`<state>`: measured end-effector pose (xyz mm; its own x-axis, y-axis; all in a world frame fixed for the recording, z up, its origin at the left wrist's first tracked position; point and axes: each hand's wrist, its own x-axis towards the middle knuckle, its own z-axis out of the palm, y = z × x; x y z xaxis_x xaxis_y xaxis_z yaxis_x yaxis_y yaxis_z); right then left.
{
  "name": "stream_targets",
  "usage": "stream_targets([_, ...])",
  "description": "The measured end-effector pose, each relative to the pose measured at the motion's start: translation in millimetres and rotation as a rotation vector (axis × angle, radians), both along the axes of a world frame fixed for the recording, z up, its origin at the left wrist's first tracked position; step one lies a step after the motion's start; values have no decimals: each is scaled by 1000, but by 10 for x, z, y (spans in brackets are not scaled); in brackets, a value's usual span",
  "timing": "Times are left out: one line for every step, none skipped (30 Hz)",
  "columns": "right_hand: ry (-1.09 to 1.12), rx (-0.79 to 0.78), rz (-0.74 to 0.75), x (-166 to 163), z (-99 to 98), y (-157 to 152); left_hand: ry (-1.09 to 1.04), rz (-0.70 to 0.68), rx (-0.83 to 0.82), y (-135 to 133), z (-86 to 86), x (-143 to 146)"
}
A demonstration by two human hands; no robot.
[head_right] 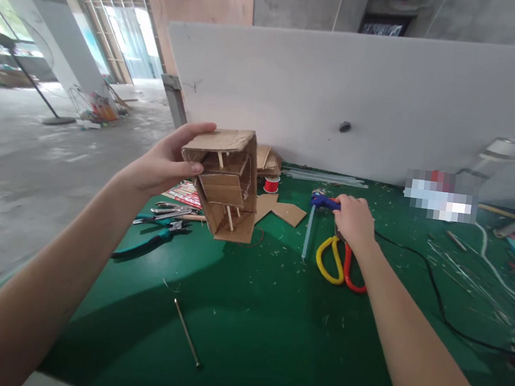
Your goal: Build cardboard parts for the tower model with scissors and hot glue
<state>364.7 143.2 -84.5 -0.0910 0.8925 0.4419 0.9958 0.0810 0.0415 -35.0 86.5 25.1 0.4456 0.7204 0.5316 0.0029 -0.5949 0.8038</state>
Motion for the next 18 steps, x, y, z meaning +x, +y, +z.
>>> stream_targets([3, 18, -15, 62, -2, 5, 3, 2, -1, 4, -1, -1])
stream_targets([5, 34, -25, 122, -6, 13, 6, 4, -5, 7, -3, -1])
stream_targets([4, 46, -26, 173, -10, 22, 8, 4, -11, 11, -4, 0])
stream_targets([1, 46, -20, 207, -12, 32, 11, 5, -17, 13, -6, 2])
stream_targets([-3, 41, -12, 218, -8, 39, 15, 5, -22, 16, -8, 6])
stream_targets([-4, 36, -3, 200, 4, 43, 19, 4, -26, 18, -11, 11])
stream_targets([0, 37, 5, 151, 25, 42, 23, 3, -26, 21, -14, 18])
stream_targets([4, 41, 18, 72, 53, 34, 26, 3, -21, 23, -17, 25])
stream_targets([25, 65, 43, -34, 85, 21, 27, 4, -15, 25, -20, 32])
stream_targets([42, 82, 90, -161, 115, 4, 28, 4, -9, 25, -23, 39])
stream_targets([44, 53, 182, -300, 136, -17, 25, 2, -5, 25, -25, 46])
stream_targets([26, -35, 294, -439, 144, -38, 22, -2, -5, 23, -25, 51])
stream_targets([-13, -143, 383, -570, 138, -58, 18, -8, -8, 20, -24, 55])
stream_targets([-38, -202, 423, -684, 116, -75, 15, -17, -10, 16, -21, 57])
stream_targets([-54, -240, 438, -775, 84, -89, 14, -25, -10, 12, -18, 57])
stream_targets([-66, -278, 443, -842, 48, -99, 13, -32, -6, 8, -14, 57])
stream_targets([-73, -301, 441, -886, 12, -105, 14, -36, -1, 6, -10, 56])
stream_targets([-76, -318, 437, -911, -17, -108, 15, -38, 4, 6, -7, 56])
